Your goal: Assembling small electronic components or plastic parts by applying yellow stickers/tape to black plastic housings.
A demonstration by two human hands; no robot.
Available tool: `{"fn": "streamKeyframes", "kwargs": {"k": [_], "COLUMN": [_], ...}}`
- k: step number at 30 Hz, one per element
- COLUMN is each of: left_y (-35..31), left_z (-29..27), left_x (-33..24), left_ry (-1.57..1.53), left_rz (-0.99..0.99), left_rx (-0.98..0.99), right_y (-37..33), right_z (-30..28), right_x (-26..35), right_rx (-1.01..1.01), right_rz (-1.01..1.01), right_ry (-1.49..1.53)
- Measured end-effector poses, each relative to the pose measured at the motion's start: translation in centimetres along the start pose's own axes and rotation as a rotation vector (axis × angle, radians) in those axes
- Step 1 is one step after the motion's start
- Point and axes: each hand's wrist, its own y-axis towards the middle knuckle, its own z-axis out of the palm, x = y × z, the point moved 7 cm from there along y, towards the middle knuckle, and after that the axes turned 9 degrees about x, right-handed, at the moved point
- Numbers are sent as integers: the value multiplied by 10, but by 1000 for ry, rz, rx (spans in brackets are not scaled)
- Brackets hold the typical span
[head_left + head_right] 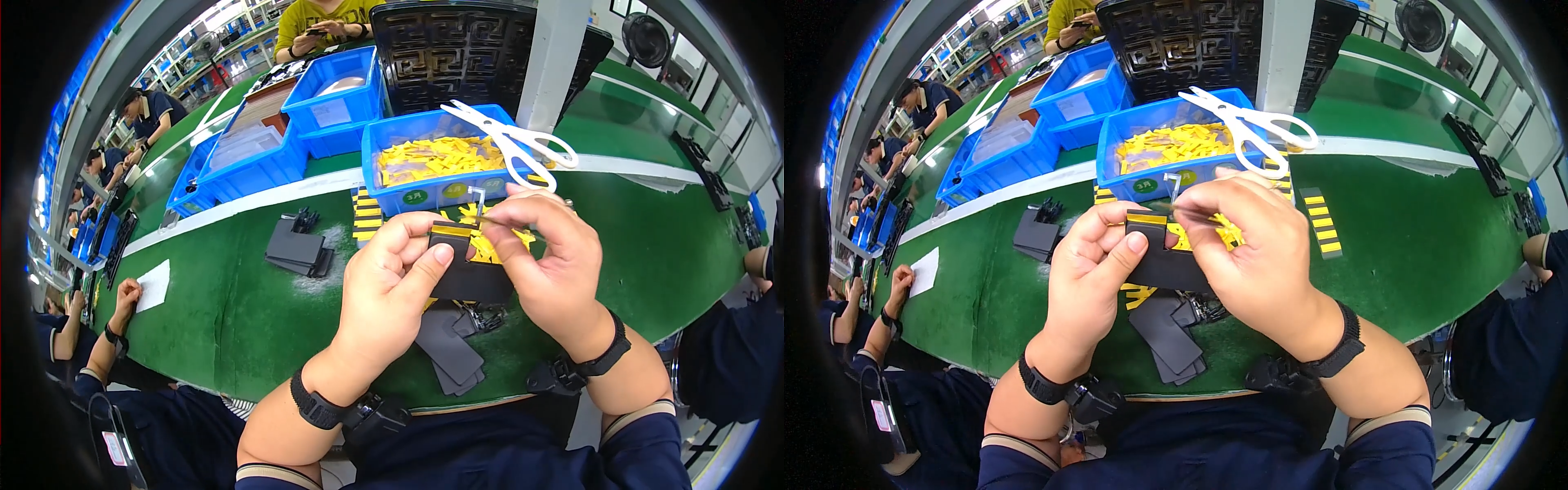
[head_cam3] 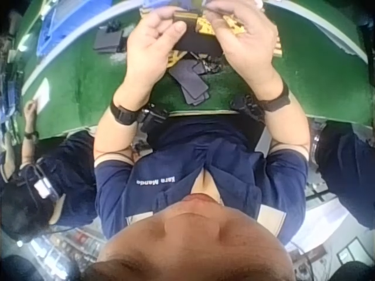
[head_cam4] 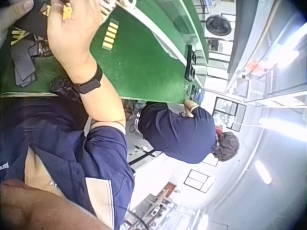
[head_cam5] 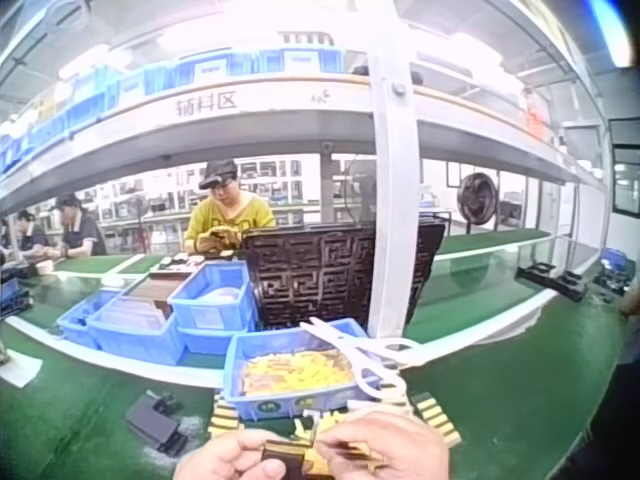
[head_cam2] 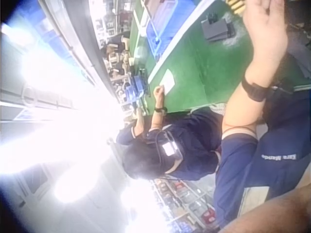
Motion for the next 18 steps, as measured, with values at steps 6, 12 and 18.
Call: {"fn": "streamKeyframes", "kwargs": {"k": [6, 12, 18], "left_y": [-1, -7, 1], "left_z": [-2, 3, -15], "left_x": [4, -7, 3], "left_ry": [108, 466, 232], "left_rz": [-30, 103, -18], "left_rx": [-60, -120, -169], "right_y": [1, -1, 3], "right_z": [8, 12, 8], "right_x": [-2, 4, 3], "right_rx": [63, 96, 114], "right_rz": [1, -70, -13], "right_ry": [50, -122, -58]}}
